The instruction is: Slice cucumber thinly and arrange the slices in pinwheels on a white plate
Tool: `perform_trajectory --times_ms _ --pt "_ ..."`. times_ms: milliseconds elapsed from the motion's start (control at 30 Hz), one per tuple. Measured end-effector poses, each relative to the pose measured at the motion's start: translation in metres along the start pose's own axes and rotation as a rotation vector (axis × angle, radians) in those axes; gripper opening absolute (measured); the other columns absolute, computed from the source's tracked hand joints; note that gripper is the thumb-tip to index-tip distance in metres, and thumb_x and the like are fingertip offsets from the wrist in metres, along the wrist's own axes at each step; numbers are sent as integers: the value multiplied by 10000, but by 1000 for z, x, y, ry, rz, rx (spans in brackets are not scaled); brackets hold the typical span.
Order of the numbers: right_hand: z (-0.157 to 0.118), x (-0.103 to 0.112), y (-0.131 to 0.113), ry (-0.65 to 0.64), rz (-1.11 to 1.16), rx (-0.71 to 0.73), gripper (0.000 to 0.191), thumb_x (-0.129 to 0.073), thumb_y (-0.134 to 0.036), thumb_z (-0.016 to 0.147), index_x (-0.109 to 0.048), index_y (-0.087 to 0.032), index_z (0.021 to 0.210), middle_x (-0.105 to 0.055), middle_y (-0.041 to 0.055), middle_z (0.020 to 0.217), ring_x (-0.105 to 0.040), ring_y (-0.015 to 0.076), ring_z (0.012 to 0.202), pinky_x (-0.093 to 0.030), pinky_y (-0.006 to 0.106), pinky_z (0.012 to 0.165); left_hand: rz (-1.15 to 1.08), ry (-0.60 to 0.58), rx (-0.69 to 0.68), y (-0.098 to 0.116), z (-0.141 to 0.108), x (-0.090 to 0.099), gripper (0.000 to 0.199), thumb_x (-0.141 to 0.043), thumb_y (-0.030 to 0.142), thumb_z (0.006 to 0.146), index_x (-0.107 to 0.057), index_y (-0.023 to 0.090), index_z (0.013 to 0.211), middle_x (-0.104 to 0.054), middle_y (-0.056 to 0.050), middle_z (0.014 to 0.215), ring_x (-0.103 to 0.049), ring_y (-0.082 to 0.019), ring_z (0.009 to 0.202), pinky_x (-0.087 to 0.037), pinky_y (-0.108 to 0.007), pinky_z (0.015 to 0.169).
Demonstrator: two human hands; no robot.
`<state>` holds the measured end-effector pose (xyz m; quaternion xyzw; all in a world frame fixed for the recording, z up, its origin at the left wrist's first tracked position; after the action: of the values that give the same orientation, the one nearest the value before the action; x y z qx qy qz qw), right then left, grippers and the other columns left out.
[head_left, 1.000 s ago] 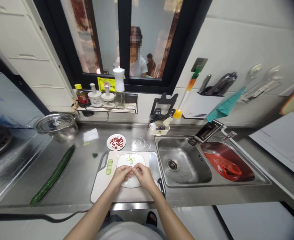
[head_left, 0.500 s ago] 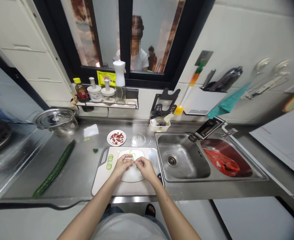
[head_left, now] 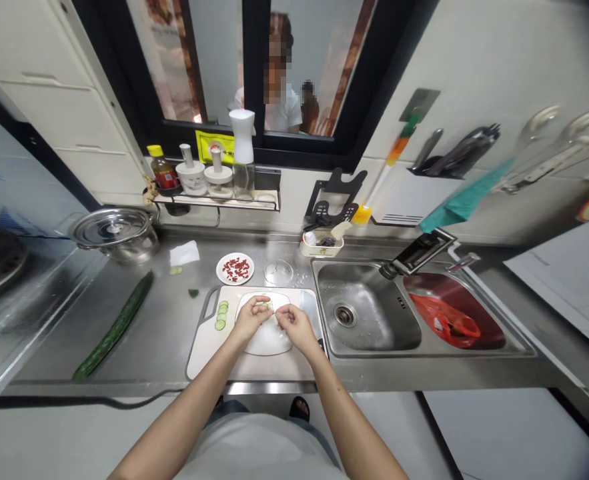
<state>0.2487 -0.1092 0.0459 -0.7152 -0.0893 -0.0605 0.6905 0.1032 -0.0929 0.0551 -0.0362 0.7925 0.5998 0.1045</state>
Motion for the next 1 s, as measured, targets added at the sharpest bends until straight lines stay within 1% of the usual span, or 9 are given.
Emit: perform_trajectory --times_ms 267,467,600,733,867,1000 --pt "0 3 6 14 -43 7 165 -540 -338 753 -583 -181 781 -548 -29 587 -516 116 573 -425 229 576 14 -8 -23 -7 6 -2 424 -771 321 546 -594 167 899 -583 46 590 -532 -90 551 -392 -205 566" --pt "-2 10 14 53 -237 -13 175 -494 -316 762 -593 -176 794 -562 -21 616 -513 122 592 -409 223 585 81 -38 -45 -20 17 -8 320 -722 230 589 -602 154 875 -597 42 598 -563 -99 589 -424 -213 619" --pt "-3 11 22 63 -402 -48 186 -467 -293 781 -608 -173 798 -587 -8 637 -522 128 604 -389 218 590 229 -22 -24 -33 24 -12 261 -659 145 628 -616 153 886 -590 44 601 -556 -99 579 -417 -210 611" --pt "-4 8 27 43 -539 -103 194 -452 -244 804 -626 -167 843 -614 4 653 -537 132 612 -362 208 590 480 -10 -25 -43 28 -14 255 -602 77 653 -641 167 888 -587 44 620 -542 -97 588 -405 -209 630" --pt "-4 4 27 23 -675 -128 192 -447 -204 844 -628 -161 889 -644 24 700 -558 132 654 -345 202 613 685 -28 -37 -45 31 -17 261 -596 70 670 -656 177 900 -597 37 642 -548 -107 613 -392 -209 642" --pt "-4 1 26 8 -817 -151 186 -451 -197 882 -627 -148 915 -676 53 783 -588 138 728 -337 206 655 812 -58 -67 -46 33 -19 261 -600 100 700 -658 180 942 -626 11 691 -572 -130 666 -389 -217 659"
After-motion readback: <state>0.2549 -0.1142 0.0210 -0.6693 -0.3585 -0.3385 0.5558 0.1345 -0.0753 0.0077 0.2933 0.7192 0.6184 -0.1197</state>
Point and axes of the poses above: each hand's wrist, its own z-axis towards the middle knuckle, its own x-axis out of the back of the hand, y = z × x, the point moved 3 cm from there along z, towards the middle knuckle
